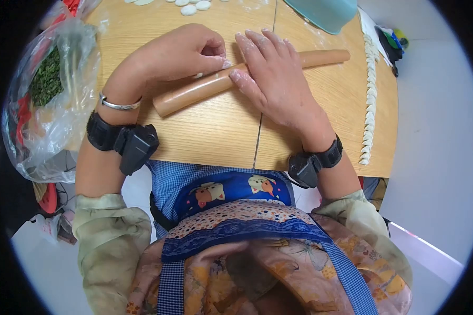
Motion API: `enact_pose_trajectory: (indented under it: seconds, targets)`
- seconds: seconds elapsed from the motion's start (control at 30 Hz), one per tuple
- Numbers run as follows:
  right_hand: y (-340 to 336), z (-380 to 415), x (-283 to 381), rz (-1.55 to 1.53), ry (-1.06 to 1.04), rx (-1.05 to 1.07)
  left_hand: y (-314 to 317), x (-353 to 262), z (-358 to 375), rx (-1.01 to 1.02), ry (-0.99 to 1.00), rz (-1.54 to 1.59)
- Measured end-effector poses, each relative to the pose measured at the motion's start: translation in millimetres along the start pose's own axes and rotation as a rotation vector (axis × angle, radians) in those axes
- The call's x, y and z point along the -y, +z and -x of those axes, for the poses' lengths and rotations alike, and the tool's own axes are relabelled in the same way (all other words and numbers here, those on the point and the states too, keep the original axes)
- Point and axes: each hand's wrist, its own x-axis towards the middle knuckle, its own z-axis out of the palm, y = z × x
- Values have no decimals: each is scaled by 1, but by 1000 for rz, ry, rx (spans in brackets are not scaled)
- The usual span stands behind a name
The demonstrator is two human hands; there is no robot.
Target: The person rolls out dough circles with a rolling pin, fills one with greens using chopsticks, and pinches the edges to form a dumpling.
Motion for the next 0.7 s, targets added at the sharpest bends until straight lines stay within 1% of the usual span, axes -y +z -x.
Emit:
enact_pose_trajectory:
  seconds: [0.03,0.13,0.23,0.47,0.53,0.57,0.63,0.67,0.7]
  targets:
    - [-2,4,2,1,5,13,2,4,0,-12,74,13]
    - [-11,17,7,-11,2,47,3,6,0,-57,79,-17]
    - [-19,33,11,-6,5,92,1,4,1,-54,70,-38]
    - [-22,41,14,1,21,98,2,4,-1,-29,63,-48]
    - [-21,37,11,11,4,89,-2,-1,2,133,-90,46]
    - [-20,34,10,11,3,90,-3,-3,4,132,-91,47]
    - [-18,24,7,4,-19,62,-4,-9,7,82,-170,66]
    - [-16,19,5,4,-20,64,-5,-8,6,82,-171,68]
    - [-14,13,2,-2,-29,55,-6,-5,5,81,-126,-3]
